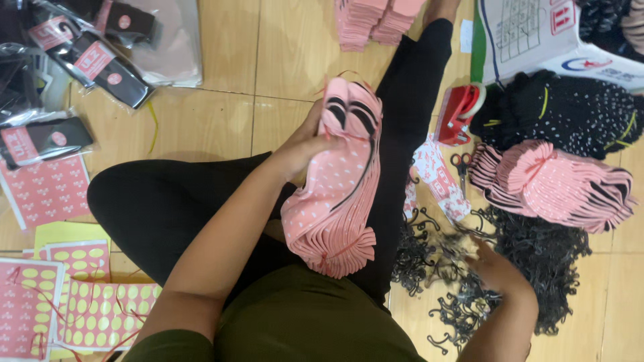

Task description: The person sits on the floor and repeatedly picks up pink socks with white polka dots and black plastic hangers. They insert the hangers into the top of the socks and place the assembled items into a growing stack on the floor.

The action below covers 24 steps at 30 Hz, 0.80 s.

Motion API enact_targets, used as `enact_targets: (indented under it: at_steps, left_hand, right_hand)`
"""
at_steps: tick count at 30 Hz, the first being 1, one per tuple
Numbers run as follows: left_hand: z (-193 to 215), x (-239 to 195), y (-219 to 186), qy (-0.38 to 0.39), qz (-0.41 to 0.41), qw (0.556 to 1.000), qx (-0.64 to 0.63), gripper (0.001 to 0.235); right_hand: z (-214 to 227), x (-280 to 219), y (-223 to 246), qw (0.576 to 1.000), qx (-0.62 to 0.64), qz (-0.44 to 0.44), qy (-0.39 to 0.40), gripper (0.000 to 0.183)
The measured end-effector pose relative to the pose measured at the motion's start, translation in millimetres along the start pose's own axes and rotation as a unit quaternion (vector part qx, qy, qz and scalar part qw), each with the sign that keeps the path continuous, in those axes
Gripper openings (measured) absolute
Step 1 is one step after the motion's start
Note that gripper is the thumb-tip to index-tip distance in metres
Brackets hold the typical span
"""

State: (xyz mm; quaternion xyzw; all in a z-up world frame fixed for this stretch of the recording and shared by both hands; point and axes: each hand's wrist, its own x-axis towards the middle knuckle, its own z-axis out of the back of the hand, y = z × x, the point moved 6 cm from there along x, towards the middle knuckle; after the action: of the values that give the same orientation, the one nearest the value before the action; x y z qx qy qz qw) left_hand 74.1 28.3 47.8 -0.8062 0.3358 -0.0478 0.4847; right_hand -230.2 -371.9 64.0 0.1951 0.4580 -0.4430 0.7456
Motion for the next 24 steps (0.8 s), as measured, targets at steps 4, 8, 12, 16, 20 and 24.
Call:
enact_targets:
  at_steps: [4, 8, 12, 16, 20, 24]
  left_hand:
    - [-35, -9, -17, 0.024, -0.051, 0.992, 0.11, 0.098]
    - [-35, -6, -4, 0.011, -0.101, 0.99, 0.097, 0.119]
    - [-31, -24, -24, -0.001, -0.129, 0.988, 0.084, 0.114]
    - [-16, -26, -13, -0.007, -0.128, 0.988, 0.081, 0.106]
    - [-2, -17, -3, -0.014, -0.12, 0.988, 0.096, 0.107]
    - [2, -2, 7, -0.006, -0.129, 0.985, 0.112, 0.112]
  right_hand:
    - [31, 23, 32, 0.963, -0.115, 0.119, -0.213, 0.046]
    - [47, -13, 136, 0.812, 0.025, 0.433, -0.39, 0.016]
    - [-27, 195, 152, 0.894, -0.038, 0.349, -0.279, 0.016]
    - [-84, 206, 150, 0.884, 0.001, 0.313, -0.348, 0.055]
    - [-84, 203, 121, 0.879, 0.049, 0.276, -0.385, 0.054]
    - [-63, 221, 105, 0.847, 0.009, 0.297, -0.44, 0.052]
